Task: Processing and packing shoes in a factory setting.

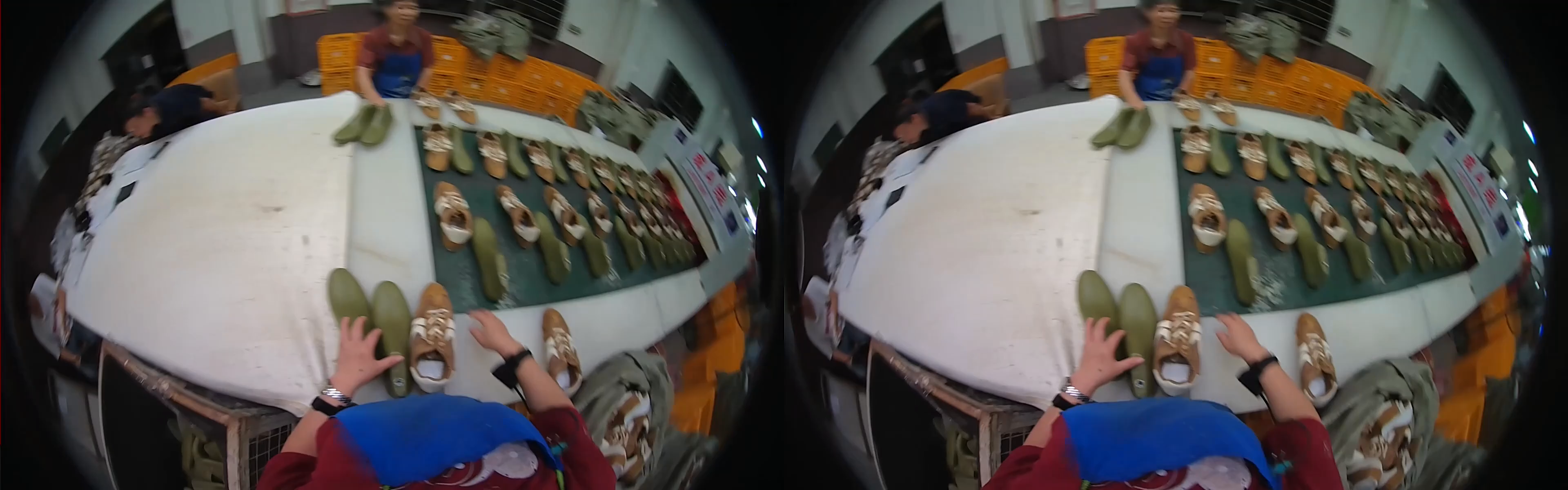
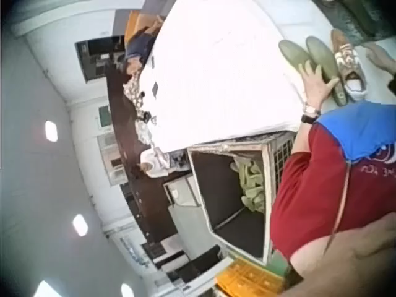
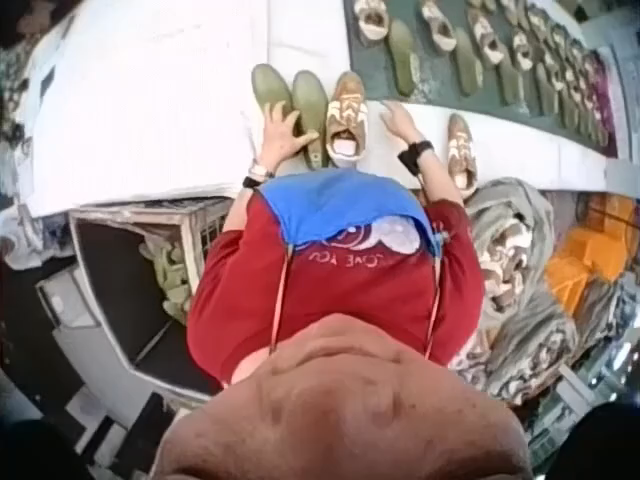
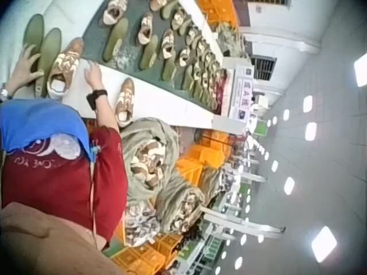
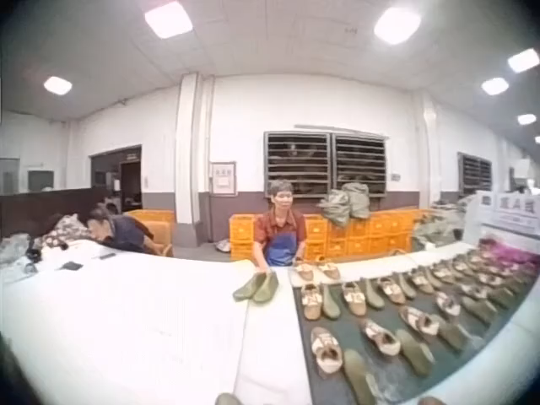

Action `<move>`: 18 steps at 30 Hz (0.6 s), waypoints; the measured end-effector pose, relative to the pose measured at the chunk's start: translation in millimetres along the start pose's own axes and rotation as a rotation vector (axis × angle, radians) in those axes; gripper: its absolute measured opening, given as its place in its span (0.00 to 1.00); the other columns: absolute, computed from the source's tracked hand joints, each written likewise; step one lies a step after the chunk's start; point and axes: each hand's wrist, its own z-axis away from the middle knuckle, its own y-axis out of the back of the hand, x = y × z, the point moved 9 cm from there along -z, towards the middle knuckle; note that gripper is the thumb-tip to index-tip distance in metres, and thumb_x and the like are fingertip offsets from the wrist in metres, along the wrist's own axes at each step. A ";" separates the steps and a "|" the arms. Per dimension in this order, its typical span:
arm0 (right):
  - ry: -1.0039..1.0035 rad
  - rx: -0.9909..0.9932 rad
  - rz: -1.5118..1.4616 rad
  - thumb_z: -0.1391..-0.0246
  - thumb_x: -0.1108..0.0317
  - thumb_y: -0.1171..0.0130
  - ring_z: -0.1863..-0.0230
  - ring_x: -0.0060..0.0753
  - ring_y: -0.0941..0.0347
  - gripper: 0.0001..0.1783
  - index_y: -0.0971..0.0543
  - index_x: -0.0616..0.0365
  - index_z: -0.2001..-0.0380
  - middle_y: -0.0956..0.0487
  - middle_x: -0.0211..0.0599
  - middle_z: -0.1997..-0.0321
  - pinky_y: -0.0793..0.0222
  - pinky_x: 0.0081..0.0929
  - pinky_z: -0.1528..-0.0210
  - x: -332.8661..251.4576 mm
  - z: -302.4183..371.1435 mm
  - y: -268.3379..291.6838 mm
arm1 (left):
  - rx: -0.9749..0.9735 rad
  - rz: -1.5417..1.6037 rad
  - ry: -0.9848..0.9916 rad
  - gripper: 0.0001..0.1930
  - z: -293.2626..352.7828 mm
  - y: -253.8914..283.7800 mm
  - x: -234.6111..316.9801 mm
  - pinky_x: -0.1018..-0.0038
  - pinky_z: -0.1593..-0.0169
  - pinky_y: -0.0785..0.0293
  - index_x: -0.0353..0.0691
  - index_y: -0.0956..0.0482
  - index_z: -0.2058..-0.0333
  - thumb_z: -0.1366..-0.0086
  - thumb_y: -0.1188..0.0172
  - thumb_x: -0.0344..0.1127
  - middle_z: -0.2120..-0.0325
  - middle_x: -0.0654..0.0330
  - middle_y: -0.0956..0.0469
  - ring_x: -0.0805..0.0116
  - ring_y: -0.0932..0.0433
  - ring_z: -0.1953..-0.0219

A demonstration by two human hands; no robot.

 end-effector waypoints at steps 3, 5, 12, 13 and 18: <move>-0.011 -0.173 0.305 0.59 0.64 0.39 0.45 0.56 0.40 0.28 0.31 0.55 0.50 0.35 0.56 0.46 0.43 0.43 0.43 62.4 109.0 109.2 | 0.120 0.160 0.081 0.36 6.3 -63.5 101.6 0.50 0.41 0.48 0.37 0.24 0.59 0.57 0.38 0.63 0.51 0.41 0.38 0.34 0.47 0.45; -0.059 -0.136 0.397 0.61 0.64 0.38 0.45 0.60 0.42 0.30 0.31 0.57 0.51 0.37 0.60 0.45 0.44 0.44 0.43 49.2 157.3 129.0 | 0.082 0.238 0.031 0.35 -5.2 -74.5 103.7 0.47 0.42 0.49 0.40 0.25 0.57 0.55 0.39 0.63 0.49 0.40 0.41 0.34 0.49 0.44; -0.231 -0.257 0.470 0.51 0.53 0.49 0.37 0.49 0.48 0.38 0.48 0.43 0.37 0.46 0.43 0.35 0.48 0.52 0.42 70.3 242.3 144.1 | 0.042 0.124 0.093 0.37 -5.7 -74.8 120.1 0.44 0.43 0.52 0.45 0.28 0.52 0.53 0.46 0.68 0.46 0.45 0.42 0.35 0.54 0.41; -0.302 -0.278 0.523 0.50 0.52 0.51 0.37 0.50 0.48 0.37 0.48 0.44 0.37 0.46 0.44 0.35 0.47 0.52 0.42 71.4 244.7 144.9 | 0.035 0.137 0.105 0.37 -6.0 -75.5 121.3 0.44 0.43 0.54 0.45 0.27 0.52 0.53 0.46 0.69 0.45 0.46 0.43 0.36 0.55 0.40; -0.349 -0.141 0.706 0.49 0.49 0.54 0.40 0.51 0.44 0.35 0.45 0.45 0.38 0.41 0.46 0.38 0.44 0.52 0.45 93.7 252.4 131.4 | 0.078 0.148 0.104 0.38 -8.5 -73.8 121.4 0.45 0.43 0.53 0.44 0.26 0.53 0.54 0.45 0.69 0.45 0.46 0.42 0.38 0.54 0.40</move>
